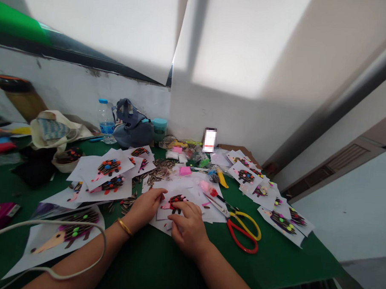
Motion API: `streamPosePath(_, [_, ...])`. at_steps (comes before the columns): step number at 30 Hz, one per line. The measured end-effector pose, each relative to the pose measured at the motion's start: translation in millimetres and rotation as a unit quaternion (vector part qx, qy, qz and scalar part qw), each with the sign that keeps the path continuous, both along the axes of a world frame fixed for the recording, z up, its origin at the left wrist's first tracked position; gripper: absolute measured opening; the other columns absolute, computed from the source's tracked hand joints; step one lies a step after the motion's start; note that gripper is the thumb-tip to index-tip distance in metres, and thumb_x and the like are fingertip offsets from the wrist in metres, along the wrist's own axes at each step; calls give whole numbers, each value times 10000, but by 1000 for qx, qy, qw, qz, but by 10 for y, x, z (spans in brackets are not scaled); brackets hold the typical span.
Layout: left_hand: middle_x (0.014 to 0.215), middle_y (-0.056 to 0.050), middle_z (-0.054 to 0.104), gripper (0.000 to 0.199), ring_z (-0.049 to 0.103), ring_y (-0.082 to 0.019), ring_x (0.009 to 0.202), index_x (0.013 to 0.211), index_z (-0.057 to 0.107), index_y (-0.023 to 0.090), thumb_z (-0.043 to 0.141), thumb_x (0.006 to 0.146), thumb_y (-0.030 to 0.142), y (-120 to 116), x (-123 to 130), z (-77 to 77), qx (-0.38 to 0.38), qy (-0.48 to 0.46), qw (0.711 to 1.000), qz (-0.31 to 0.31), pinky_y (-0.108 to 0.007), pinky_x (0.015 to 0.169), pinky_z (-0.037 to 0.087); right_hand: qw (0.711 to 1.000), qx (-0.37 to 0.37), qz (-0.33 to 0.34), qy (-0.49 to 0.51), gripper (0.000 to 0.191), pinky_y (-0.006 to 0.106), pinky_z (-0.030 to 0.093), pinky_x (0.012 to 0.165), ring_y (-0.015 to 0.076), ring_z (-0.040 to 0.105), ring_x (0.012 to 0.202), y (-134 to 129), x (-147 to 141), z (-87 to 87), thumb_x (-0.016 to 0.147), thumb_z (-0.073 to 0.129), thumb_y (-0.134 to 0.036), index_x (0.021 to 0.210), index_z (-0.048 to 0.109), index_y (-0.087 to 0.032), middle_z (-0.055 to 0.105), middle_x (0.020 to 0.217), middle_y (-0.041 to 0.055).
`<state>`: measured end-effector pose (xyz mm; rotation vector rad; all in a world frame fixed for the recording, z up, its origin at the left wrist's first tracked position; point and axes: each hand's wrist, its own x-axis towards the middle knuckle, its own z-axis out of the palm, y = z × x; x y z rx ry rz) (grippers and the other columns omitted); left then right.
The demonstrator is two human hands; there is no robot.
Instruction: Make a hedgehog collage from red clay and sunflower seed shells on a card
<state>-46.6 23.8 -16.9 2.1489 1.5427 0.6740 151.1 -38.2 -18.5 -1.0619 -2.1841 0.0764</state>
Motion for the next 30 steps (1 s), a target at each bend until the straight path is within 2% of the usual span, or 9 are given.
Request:
streamPosePath(6, [1072,-71,648,411,599,-183,997,1107,690,194,455,814,28,-5,20,-31,26,26,998,-54,-286,928,435,999,-6,-33,-15,343,465,361,997,278,496,1171,36,-6,-35,775,547,-142,1072,689,-240,579,1285,71])
streamPosePath(9, [1083,-80,638,414,593,-188,1003,1131,674,180,449,818,28,-3,20,-36,23,36,998,-47,-297,937,433,997,-19,-56,-48,394,476,342,1014,294,464,1214,73,-55,-4,778,558,-165,1154,657,-228,544,1334,84])
streamPosePath(11, [1092,-82,638,406,590,-191,1013,1130,668,175,442,825,31,0,15,-33,20,36,998,-43,-305,946,430,996,-18,-61,-64,379,477,333,1022,300,446,1234,106,-86,20,778,565,-171,1140,662,-223,537,1342,88])
streamPosePath(17, [1091,-73,642,385,590,-184,1016,1108,670,184,443,834,38,8,0,-28,15,33,998,-44,-298,939,431,997,-9,3,-78,276,470,315,1027,292,424,1267,86,-59,10,733,589,-157,950,717,-270,557,1337,27])
streamPosePath(23, [1096,-73,645,388,591,-177,1027,1096,673,184,444,829,22,18,3,-43,8,28,999,-42,-290,945,426,994,-3,32,-101,343,463,307,1037,287,419,1284,-20,6,-26,717,613,-169,1020,705,-300,533,1389,5])
streamPosePath(30, [1086,-70,647,379,591,-176,1017,1089,676,176,433,835,35,22,-1,-44,11,26,999,-43,-286,941,430,994,-12,39,-100,273,463,321,1022,285,426,1282,-19,-15,-30,727,605,-177,946,715,-297,544,1381,-7])
